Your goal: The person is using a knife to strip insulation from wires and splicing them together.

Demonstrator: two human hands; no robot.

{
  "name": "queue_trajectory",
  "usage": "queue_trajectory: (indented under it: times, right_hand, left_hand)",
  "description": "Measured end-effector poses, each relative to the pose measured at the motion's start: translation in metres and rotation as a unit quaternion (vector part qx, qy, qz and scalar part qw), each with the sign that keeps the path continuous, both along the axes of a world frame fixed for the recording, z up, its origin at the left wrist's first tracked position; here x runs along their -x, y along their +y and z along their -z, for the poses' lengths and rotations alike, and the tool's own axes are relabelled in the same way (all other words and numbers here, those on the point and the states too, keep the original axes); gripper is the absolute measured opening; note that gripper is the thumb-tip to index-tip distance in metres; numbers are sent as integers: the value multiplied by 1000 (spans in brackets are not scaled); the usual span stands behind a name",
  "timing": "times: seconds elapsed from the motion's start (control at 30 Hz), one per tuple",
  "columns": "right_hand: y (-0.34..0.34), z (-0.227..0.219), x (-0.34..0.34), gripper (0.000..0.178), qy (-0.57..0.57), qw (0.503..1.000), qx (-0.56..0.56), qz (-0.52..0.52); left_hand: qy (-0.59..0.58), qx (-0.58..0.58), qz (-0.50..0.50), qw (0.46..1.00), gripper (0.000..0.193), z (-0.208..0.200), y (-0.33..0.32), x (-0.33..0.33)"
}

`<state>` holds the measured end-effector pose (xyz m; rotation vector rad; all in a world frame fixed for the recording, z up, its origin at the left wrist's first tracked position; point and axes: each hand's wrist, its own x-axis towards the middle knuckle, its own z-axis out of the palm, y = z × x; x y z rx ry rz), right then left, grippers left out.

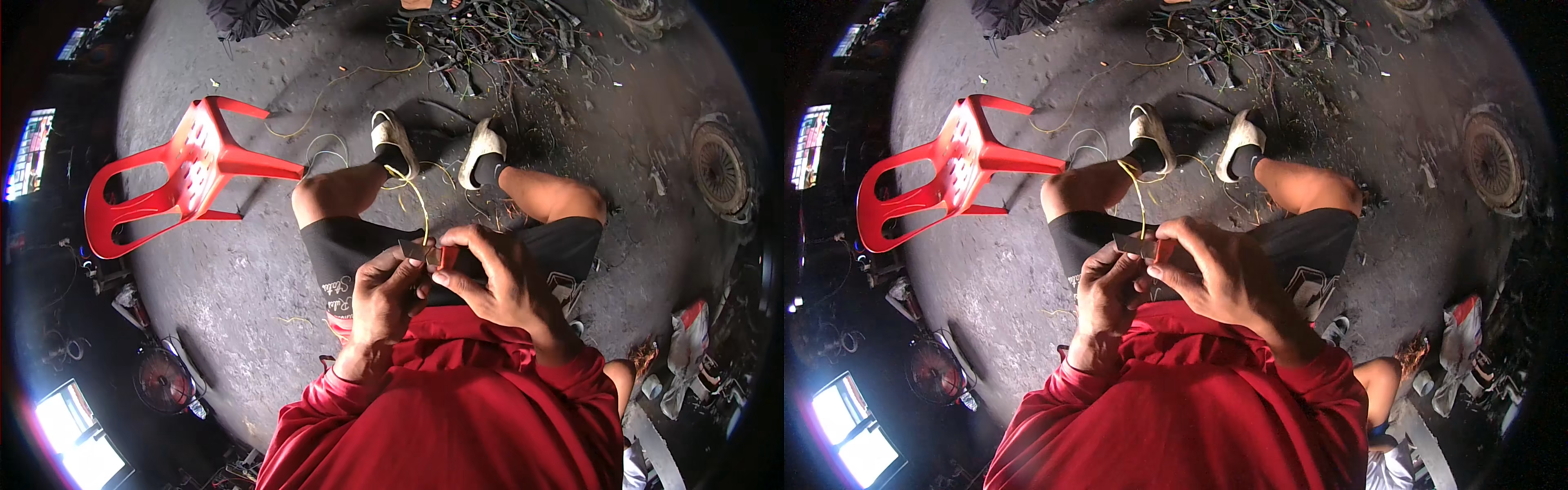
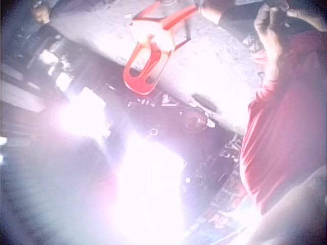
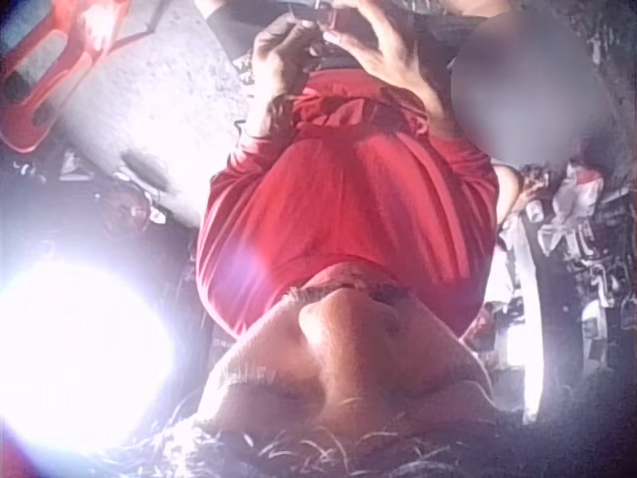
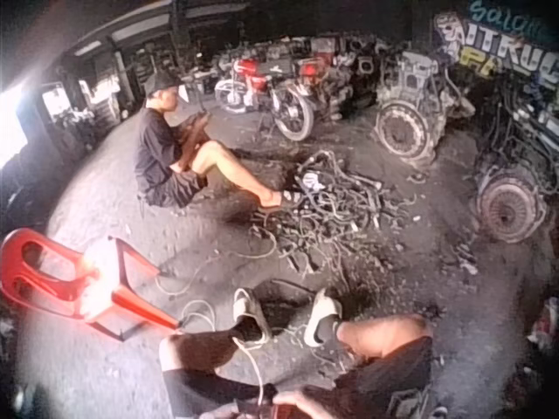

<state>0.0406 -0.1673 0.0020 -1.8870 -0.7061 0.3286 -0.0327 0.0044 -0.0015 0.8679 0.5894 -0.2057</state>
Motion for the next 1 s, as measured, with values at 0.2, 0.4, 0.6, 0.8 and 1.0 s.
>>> queue_trajectory:
  times: [0.2, 0.4, 0.6, 0.8, 1.0]
  right_hand:
    - [2, -3, -1, 29, -77, 997, 19, -5]
    - [3, -1, 0, 26, -103, 995, 8, 3]
    - [-4, 15, -11, 21, -152, 985, 20, 81]
    - [-19, -7, -16, 23, -128, 989, 9, 73]
    - [-2, -9, -2, 27, -105, 993, -45, 4]
  left_hand:
    - [13, -19, 1, 1000, 23, -11, -5, -4]
    - [3, -19, 23, 1000, 20, -8, 0, 1]
    - [-23, -12, 19, 999, 22, -16, 2, 2]
    - [7, 2, -21, 1000, 26, -20, 0, -2]
    - [-34, -21, 1, 999, 22, -19, 2, -1]
